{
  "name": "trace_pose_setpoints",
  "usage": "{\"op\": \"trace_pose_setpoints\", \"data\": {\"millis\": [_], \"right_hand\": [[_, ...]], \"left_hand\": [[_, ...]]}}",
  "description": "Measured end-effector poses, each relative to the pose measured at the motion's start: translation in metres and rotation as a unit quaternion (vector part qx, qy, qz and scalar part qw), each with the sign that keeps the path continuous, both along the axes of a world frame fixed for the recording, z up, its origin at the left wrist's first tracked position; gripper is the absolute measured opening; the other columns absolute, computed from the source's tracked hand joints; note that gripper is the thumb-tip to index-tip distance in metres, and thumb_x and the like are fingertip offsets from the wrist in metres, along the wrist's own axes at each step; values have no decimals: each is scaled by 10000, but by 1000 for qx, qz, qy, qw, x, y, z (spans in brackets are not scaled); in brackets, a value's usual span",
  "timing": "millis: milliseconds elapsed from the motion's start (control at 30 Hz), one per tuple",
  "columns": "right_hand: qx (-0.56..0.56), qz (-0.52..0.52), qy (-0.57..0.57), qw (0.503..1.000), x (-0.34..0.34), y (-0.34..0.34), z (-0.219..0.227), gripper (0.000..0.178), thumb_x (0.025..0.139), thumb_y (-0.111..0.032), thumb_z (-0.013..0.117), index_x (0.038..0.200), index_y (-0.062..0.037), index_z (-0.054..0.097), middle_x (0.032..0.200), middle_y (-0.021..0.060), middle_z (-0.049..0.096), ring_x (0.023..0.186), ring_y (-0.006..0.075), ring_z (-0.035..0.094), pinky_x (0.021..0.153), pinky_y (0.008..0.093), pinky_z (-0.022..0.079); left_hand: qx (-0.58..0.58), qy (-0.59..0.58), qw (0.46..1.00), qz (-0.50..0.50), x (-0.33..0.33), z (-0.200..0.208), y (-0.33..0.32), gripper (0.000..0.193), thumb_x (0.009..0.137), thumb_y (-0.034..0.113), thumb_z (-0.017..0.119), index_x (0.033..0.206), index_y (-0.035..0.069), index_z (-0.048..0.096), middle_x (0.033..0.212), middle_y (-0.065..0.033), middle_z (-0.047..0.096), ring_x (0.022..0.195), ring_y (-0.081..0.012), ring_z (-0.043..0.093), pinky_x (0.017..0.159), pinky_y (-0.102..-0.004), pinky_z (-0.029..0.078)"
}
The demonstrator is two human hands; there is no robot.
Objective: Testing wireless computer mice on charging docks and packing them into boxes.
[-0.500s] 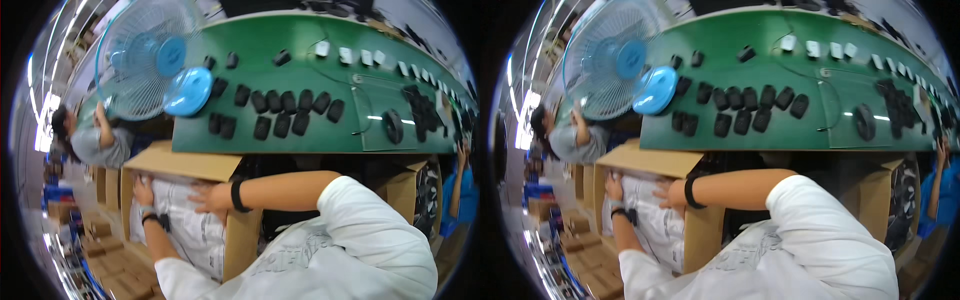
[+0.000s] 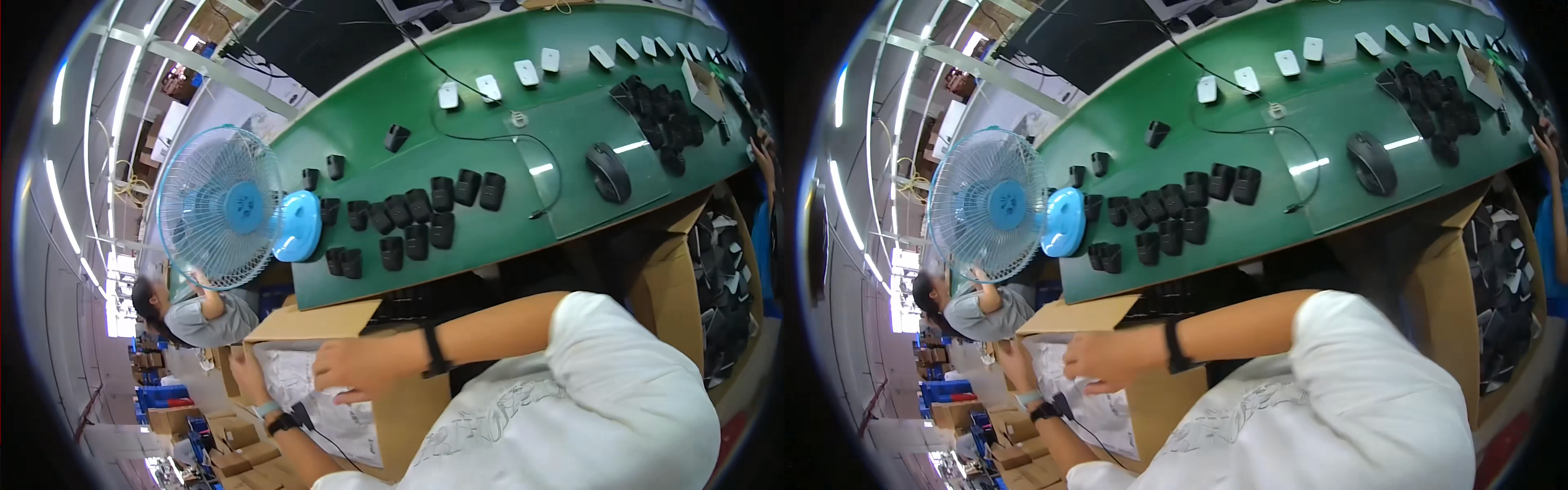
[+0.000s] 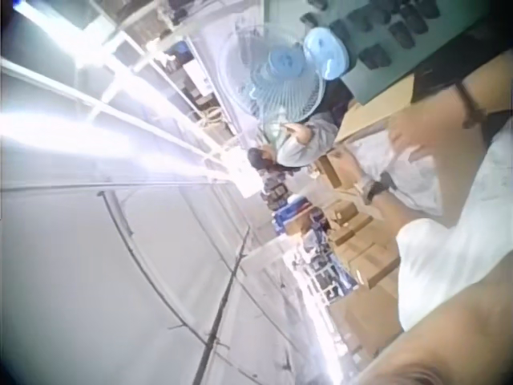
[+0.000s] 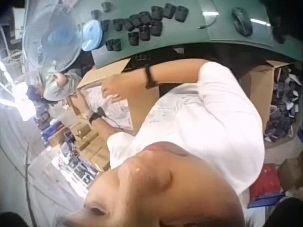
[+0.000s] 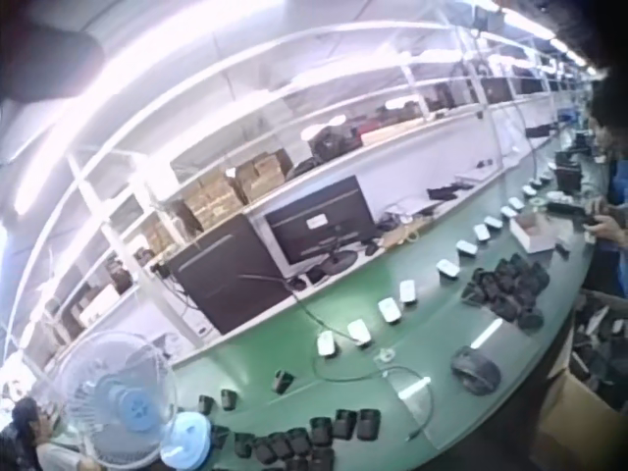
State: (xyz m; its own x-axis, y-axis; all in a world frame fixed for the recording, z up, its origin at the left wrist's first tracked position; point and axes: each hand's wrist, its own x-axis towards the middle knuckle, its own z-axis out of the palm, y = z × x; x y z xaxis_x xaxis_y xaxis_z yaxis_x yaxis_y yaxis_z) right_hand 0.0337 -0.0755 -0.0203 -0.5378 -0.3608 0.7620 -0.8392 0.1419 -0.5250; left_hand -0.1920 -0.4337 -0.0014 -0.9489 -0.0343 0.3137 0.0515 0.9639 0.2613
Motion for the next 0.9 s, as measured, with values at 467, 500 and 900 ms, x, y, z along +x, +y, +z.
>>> {"op": "trace_pose_setpoints", "data": {"millis": [467, 500, 900], "right_hand": [[203, -602, -188, 749, 155, 273, -80, 320, 793, -166, 745, 1066, -15, 675, 1228, 111, 589, 1216, 313, 503, 969, 430, 439], [195, -591, -190, 759, 160, 278, -84, 304, 795, -156, 739, 1056, -13, 679, 1207, 109, 597, 1208, 309, 513, 959, 425, 447], [-183, -566, -171, 785, 162, 288, -50, 135, 858, -66, 742, 977, -23, 696, 875, 82, 696, 833, 266, 664, 744, 349, 531]], "left_hand": [[-17, 53, 817, -574, 37, -59, 659, 348, 877, 302, 698, 1040, -2, 654, 974, -190, 716, 905, -367, 697, 803, -459, 557], [-58, 102, 838, -532, 46, -66, 686, 419, 869, 346, 701, 1097, 1, 633, 1006, -192, 719, 938, -378, 699, 820, -472, 561], [377, -477, 634, -478, 84, 5, 592, 365, 910, 279, 442, 1155, 37, 564, 826, -162, 644, 636, -241, 584, 530, -329, 440]]}}
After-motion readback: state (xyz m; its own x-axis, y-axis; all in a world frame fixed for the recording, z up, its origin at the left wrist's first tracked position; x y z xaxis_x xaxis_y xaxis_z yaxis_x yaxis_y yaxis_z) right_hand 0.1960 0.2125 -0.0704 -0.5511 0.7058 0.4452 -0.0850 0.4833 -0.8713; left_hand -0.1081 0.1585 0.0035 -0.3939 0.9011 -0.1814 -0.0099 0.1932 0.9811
